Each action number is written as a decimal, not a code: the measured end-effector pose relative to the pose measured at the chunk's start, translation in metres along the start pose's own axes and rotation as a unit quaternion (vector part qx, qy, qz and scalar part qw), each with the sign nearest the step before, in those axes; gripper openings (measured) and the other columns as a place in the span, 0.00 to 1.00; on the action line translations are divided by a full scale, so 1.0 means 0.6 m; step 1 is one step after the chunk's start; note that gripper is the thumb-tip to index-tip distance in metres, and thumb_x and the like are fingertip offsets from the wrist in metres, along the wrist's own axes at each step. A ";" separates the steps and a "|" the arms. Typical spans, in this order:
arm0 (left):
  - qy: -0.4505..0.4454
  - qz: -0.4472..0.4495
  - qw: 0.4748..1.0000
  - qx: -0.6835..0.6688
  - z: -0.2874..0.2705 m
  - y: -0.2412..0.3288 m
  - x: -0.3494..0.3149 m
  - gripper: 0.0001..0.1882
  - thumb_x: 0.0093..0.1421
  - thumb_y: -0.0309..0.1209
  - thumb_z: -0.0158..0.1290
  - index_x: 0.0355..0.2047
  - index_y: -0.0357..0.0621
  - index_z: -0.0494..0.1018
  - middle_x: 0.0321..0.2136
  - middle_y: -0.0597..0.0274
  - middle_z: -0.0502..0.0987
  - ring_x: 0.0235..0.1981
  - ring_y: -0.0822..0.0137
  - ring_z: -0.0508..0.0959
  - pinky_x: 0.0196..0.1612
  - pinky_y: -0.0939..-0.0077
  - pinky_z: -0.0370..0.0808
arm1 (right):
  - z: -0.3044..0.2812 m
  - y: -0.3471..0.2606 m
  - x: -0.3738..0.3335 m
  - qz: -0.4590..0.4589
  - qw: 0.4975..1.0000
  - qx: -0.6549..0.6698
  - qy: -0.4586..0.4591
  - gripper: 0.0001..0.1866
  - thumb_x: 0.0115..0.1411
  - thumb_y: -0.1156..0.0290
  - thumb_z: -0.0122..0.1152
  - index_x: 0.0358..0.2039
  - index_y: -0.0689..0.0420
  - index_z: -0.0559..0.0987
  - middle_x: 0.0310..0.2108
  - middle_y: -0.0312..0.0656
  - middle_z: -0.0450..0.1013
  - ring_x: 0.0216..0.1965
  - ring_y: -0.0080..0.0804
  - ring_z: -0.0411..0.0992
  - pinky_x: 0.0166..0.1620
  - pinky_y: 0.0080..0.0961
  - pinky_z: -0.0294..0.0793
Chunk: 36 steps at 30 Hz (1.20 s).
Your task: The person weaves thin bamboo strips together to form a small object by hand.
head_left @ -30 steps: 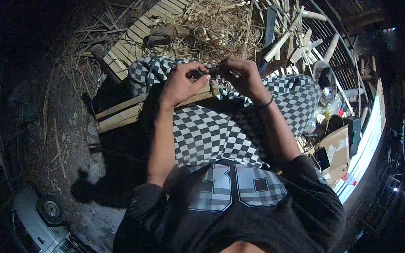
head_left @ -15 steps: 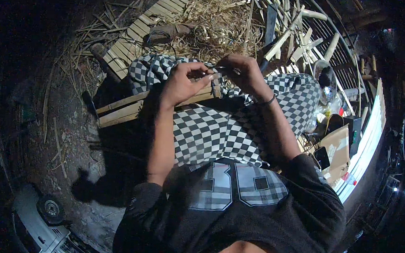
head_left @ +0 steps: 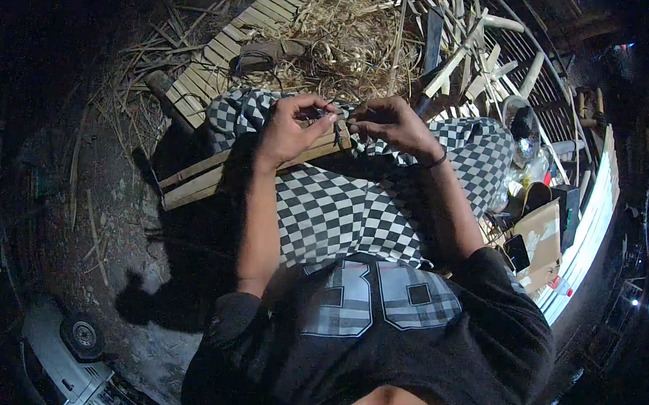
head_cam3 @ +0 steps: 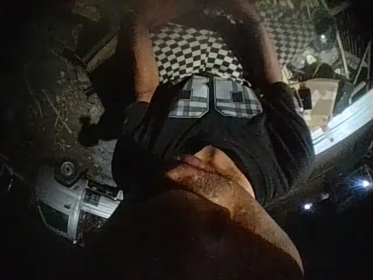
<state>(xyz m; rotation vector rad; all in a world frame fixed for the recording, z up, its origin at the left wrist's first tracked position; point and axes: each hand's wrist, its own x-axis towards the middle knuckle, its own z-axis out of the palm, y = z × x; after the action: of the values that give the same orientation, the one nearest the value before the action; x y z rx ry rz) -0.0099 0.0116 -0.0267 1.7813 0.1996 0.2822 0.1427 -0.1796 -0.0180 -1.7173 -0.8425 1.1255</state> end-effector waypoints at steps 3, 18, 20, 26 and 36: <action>0.013 0.038 0.999 0.036 -0.001 0.004 -0.001 0.06 0.60 0.26 0.61 0.37 0.37 0.80 0.33 0.63 0.83 0.36 0.75 0.81 0.41 0.78 0.77 | 0.005 0.009 0.000 -0.077 0.992 0.097 0.019 0.10 0.60 0.79 0.65 0.42 0.66 0.80 0.36 0.42 0.81 0.40 0.24 0.77 0.44 0.24 0.77; -0.010 -0.037 0.996 0.081 -0.002 -0.002 -0.004 0.11 0.57 0.26 0.61 0.41 0.40 0.80 0.36 0.60 0.82 0.35 0.73 0.80 0.38 0.76 0.76 | 0.003 0.003 -0.004 -0.254 0.916 -0.298 0.093 0.21 0.52 0.79 0.63 0.49 0.62 0.79 0.47 0.53 0.76 0.48 0.52 0.76 0.51 0.35 0.77; -0.021 -0.081 0.994 0.074 -0.004 -0.001 -0.002 0.12 0.56 0.26 0.61 0.41 0.40 0.79 0.36 0.60 0.82 0.34 0.72 0.80 0.38 0.76 0.76 | -0.002 -0.022 -0.009 -0.164 0.945 -0.280 0.043 0.25 0.52 0.78 0.63 0.53 0.61 0.77 0.53 0.55 0.74 0.53 0.54 0.74 0.55 0.34 0.77; 0.007 0.002 0.998 0.068 -0.002 -0.014 -0.005 0.11 0.57 0.27 0.62 0.40 0.40 0.80 0.33 0.62 0.82 0.30 0.75 0.77 0.36 0.76 0.75 | 0.005 0.005 0.001 -0.202 0.923 -0.314 0.090 0.27 0.51 0.79 0.63 0.54 0.63 0.75 0.53 0.56 0.73 0.53 0.56 0.73 0.55 0.37 0.76; 0.002 -0.015 0.998 0.063 -0.008 -0.012 -0.004 0.10 0.58 0.29 0.62 0.39 0.41 0.80 0.31 0.66 0.82 0.30 0.76 0.77 0.35 0.78 0.74 | 0.007 0.004 0.005 -0.229 0.931 -0.274 0.073 0.31 0.46 0.79 0.65 0.54 0.66 0.72 0.53 0.58 0.72 0.55 0.57 0.71 0.58 0.39 0.71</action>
<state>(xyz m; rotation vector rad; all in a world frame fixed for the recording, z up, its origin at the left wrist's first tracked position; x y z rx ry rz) -0.0132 0.0169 -0.0328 1.9005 0.2509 0.2555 0.1399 -0.1764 -0.0224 -1.8695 -1.4675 0.4595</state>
